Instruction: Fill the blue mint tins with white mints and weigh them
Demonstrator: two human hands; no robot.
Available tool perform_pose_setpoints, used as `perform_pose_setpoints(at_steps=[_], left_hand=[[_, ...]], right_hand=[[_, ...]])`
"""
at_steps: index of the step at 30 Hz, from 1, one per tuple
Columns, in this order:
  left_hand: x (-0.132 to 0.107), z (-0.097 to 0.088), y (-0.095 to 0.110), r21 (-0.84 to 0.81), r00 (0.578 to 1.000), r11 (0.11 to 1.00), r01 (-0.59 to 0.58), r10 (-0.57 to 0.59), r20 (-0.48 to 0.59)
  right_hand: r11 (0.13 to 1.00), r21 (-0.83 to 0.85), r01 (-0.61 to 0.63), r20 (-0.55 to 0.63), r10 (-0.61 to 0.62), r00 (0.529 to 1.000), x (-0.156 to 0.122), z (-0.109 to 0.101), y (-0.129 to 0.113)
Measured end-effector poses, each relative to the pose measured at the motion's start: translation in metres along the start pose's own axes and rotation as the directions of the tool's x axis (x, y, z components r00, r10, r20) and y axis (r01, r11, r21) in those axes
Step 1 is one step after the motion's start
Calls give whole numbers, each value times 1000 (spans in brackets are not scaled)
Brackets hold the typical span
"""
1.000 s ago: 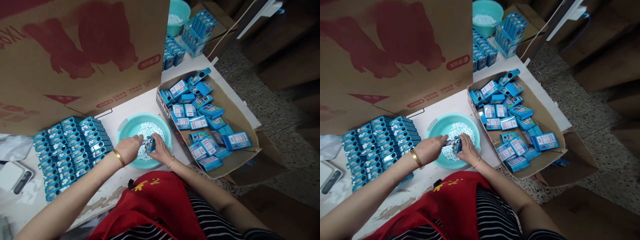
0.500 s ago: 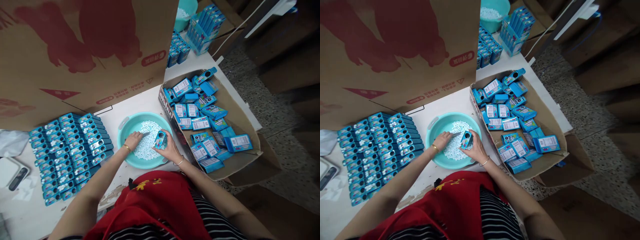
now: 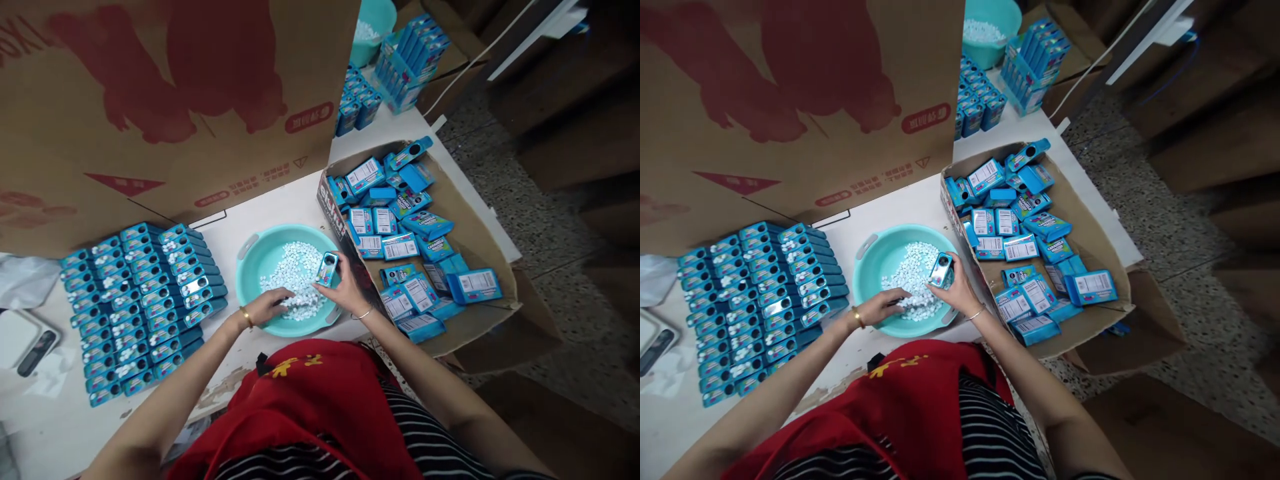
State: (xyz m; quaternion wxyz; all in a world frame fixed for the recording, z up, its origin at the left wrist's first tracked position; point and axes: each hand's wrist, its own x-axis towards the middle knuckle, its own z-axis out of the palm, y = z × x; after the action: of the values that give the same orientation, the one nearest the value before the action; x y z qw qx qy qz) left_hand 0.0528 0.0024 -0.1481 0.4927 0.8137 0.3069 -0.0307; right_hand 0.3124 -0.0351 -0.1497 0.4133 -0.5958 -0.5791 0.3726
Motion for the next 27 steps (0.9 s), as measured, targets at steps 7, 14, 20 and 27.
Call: perform_pose_setpoints(at_steps=[7,14,20,27], left_hand=[[-25,-71,53,107,992,994,0,13,-122],[4,-74,118,563,956,778,277,-282,-82],[14,-64,161,680,931,653,333,-341,-128],[14,-74,90,570,923,730,378,-250,-291]], right_hand=[[980,-123,153,140,-136,981,-7,12,3],[955,-168,244,176,-214,961,-14,33,-5],[962,-174,212,143,-189,972,-17,39,0],[974,-179,139,121,-119,986,-12,28,1]])
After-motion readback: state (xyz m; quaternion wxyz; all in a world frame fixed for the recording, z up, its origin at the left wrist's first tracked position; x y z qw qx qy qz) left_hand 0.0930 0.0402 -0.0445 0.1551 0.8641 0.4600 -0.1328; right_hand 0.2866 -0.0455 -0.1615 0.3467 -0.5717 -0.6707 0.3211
